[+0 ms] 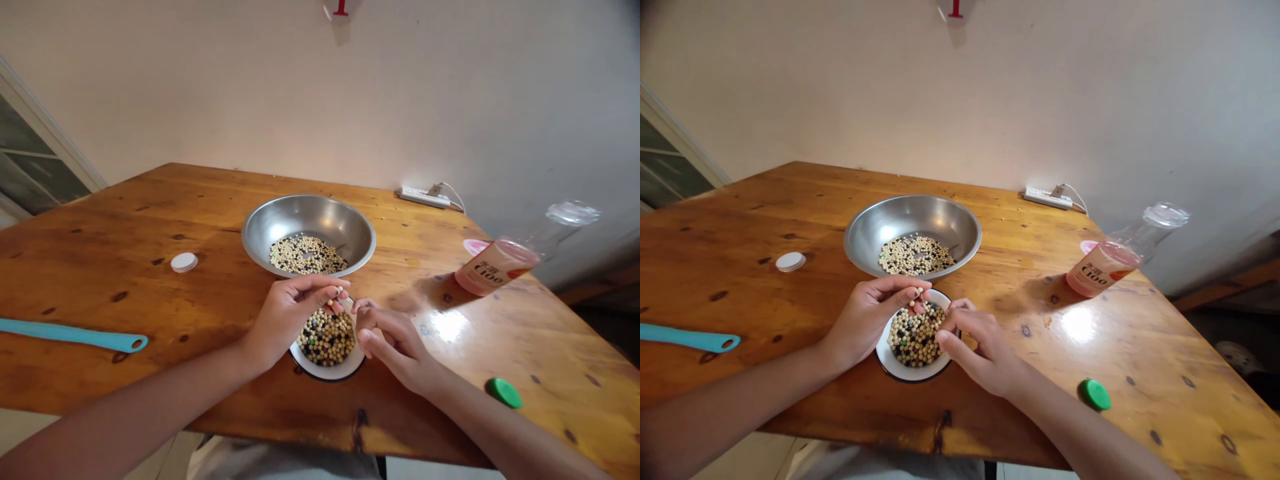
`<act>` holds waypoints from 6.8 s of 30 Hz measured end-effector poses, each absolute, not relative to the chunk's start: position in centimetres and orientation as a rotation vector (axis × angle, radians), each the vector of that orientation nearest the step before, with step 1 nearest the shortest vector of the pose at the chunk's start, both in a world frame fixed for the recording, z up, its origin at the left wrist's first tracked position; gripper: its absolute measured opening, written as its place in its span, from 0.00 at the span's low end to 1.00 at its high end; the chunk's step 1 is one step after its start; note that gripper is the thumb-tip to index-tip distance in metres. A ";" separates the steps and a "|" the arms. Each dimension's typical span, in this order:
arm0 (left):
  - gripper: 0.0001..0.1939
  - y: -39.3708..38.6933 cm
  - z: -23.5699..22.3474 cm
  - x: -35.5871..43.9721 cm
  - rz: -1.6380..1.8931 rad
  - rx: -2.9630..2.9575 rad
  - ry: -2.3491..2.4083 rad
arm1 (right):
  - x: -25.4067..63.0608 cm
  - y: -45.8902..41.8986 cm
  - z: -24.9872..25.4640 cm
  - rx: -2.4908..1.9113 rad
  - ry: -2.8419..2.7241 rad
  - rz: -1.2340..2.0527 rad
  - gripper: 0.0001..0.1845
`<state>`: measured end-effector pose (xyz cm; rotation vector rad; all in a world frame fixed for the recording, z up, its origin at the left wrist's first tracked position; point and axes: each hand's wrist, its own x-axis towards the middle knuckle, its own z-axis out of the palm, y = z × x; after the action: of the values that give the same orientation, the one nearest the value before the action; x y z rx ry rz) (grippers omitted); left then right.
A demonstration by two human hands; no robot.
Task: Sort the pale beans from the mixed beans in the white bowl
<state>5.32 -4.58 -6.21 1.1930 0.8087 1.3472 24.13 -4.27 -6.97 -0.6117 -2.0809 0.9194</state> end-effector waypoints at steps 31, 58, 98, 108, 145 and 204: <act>0.06 -4.8 -5.5 5.2 1.281 1.158 0.728 | 24.2 -4.1 -7.6 -0.658 -2.083 0.861 0.19; 0.02 -4.5 -6.1 5.2 1.222 1.222 0.701 | 24.2 -3.4 -7.8 -0.665 -2.100 0.781 0.09; 0.13 -4.9 -5.6 5.2 1.276 1.121 0.685 | 25.3 -2.4 -7.2 -0.378 -1.922 1.488 0.20; 0.13 -4.9 -5.6 5.1 1.291 1.187 0.683 | 25.3 -2.5 -7.0 -0.364 -1.968 1.451 0.20; 0.12 -4.6 -5.6 5.0 1.128 1.116 0.537 | 25.1 -2.8 -6.6 -0.461 -2.018 1.394 0.20; 0.15 -4.2 -6.0 5.0 1.313 1.161 0.712 | 24.5 -3.7 -6.6 -0.526 -2.113 1.144 0.19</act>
<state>4.96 -4.17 -6.01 1.1610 0.7116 1.3127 24.51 -3.72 -6.57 -0.5262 -2.1128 1.1442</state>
